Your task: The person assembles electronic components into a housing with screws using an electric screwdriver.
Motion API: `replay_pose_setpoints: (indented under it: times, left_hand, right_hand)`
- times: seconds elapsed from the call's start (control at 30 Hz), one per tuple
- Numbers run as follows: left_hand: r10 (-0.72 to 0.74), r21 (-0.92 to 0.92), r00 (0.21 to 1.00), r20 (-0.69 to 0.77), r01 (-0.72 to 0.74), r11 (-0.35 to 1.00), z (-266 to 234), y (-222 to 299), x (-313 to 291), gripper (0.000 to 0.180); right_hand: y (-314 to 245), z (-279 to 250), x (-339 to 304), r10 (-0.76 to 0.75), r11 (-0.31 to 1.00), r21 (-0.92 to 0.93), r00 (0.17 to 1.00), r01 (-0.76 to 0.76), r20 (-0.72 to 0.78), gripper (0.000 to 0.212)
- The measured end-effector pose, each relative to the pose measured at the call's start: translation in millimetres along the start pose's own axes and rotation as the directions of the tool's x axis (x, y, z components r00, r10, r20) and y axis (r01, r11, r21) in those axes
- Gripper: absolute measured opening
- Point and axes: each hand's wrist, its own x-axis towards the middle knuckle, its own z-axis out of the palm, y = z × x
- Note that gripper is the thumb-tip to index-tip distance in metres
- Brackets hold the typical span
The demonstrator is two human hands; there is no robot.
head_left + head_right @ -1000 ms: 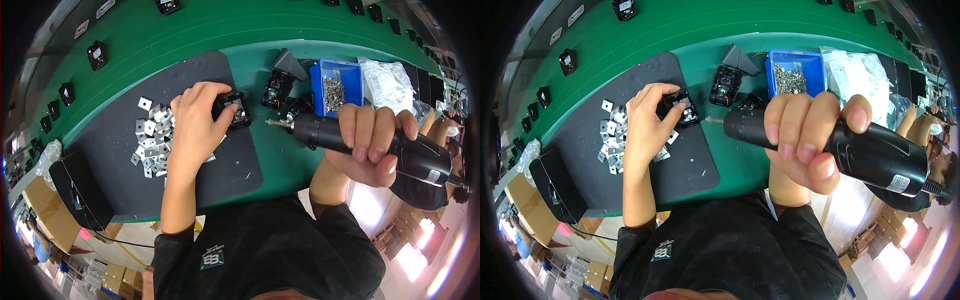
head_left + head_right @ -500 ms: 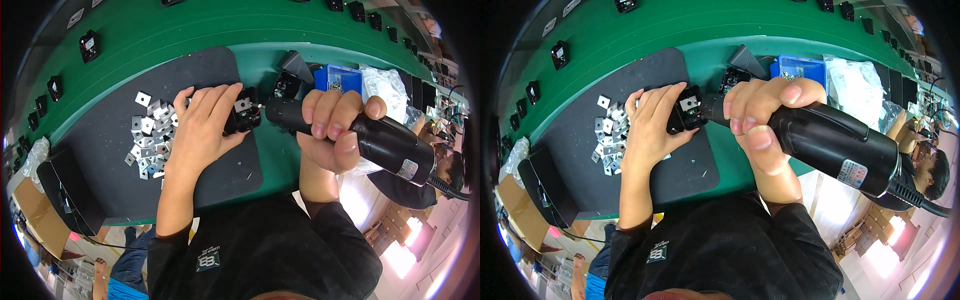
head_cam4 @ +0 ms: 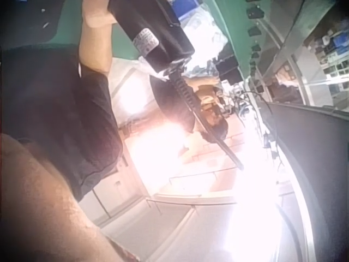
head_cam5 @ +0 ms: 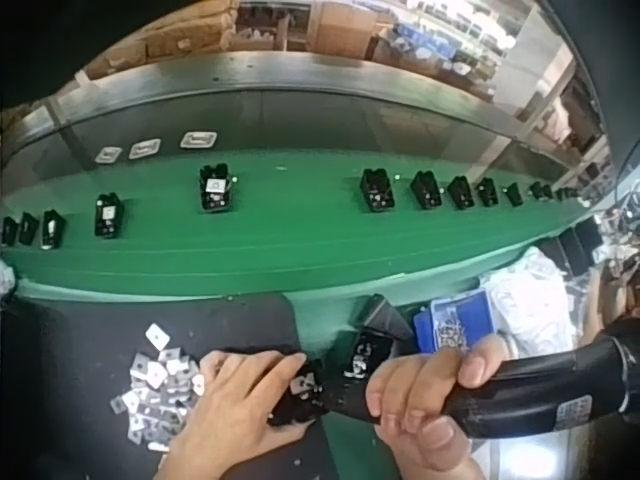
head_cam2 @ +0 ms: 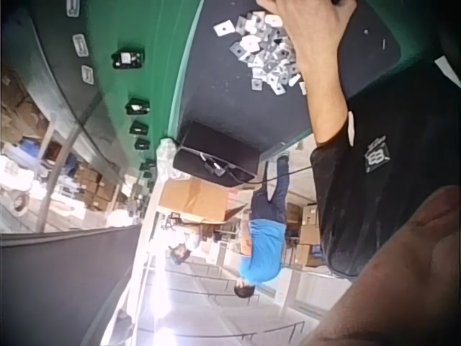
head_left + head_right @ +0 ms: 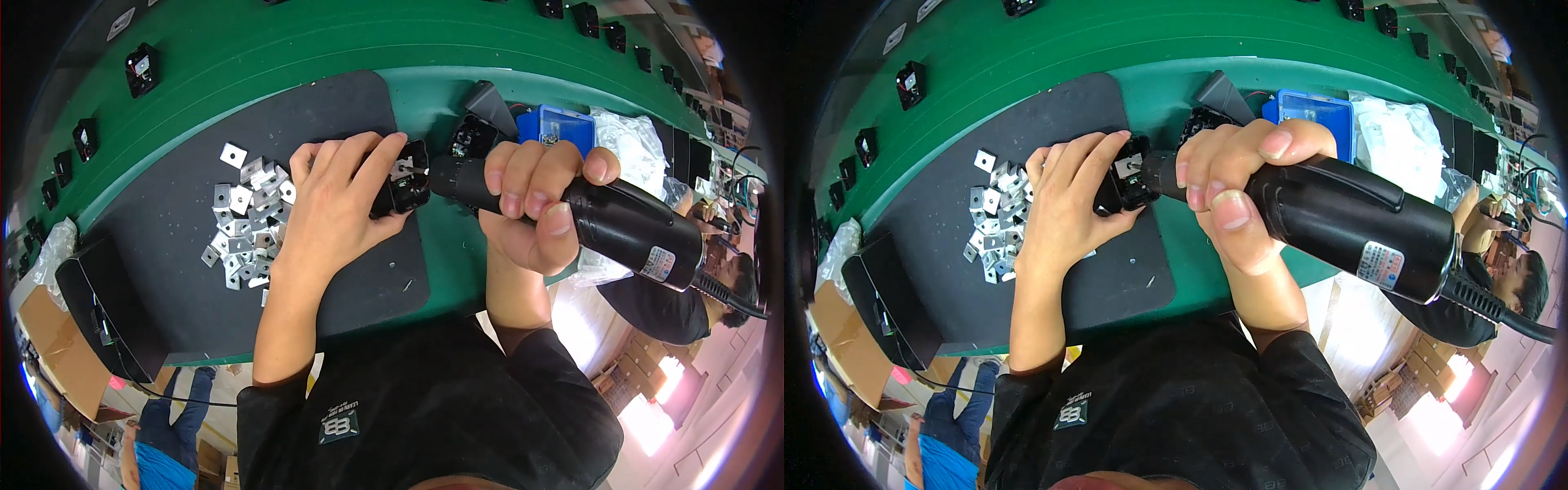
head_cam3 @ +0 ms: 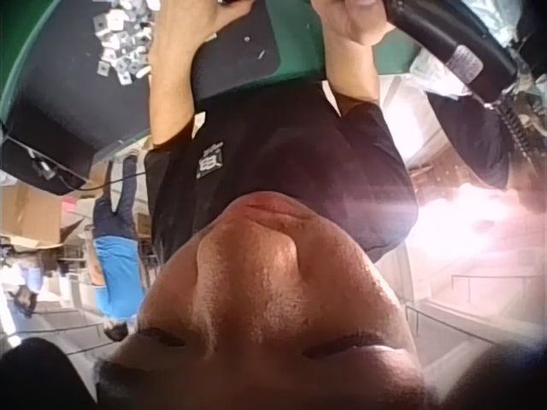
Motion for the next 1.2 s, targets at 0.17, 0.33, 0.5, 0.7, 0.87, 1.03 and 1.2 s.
replay_pose_setpoints:
  times: [0.17,0.33,0.5,0.7,0.87,1.03,1.2]
  left_hand:
    - [-0.020,-0.016,1.000,0.008,0.020,1.000,1,0,1,0.070]
    - [0.010,-0.029,1.000,0.000,-0.010,1.000,3,-1,4,0.070]
    - [0.063,-0.011,0.998,-0.021,-0.064,0.998,1,3,7,0.071]
    - [0.050,0.053,0.999,-0.020,-0.049,0.997,1,13,7,0.070]
    - [0.092,0.090,0.995,0.026,-0.094,0.991,1,22,3,0.072]
    - [0.037,0.161,0.999,-0.019,-0.033,0.986,-18,30,32,0.075]
    - [0.060,0.126,0.997,-0.040,-0.054,0.990,-16,0,110,0.067]
  right_hand:
    - [2,0,2,-0.015,1.000,0.014,0.999,0.015,0.031,0.036]
    - [3,-1,5,-0.009,0.995,-0.093,0.993,0.020,0.121,0.033]
    - [9,-1,5,-0.033,0.998,-0.048,0.993,0.039,0.114,0.033]
    - [1,-12,8,0.003,0.982,-0.188,0.995,0.016,0.102,0.054]
    - [-85,-4,29,-0.339,0.933,0.140,0.940,0.331,0.038,0.099]
    - [-76,-45,0,-0.182,0.982,0.037,0.983,0.183,-0.025,0.074]
    - [-89,-65,-2,-0.121,0.974,-0.217,0.955,0.062,-0.269,0.061]
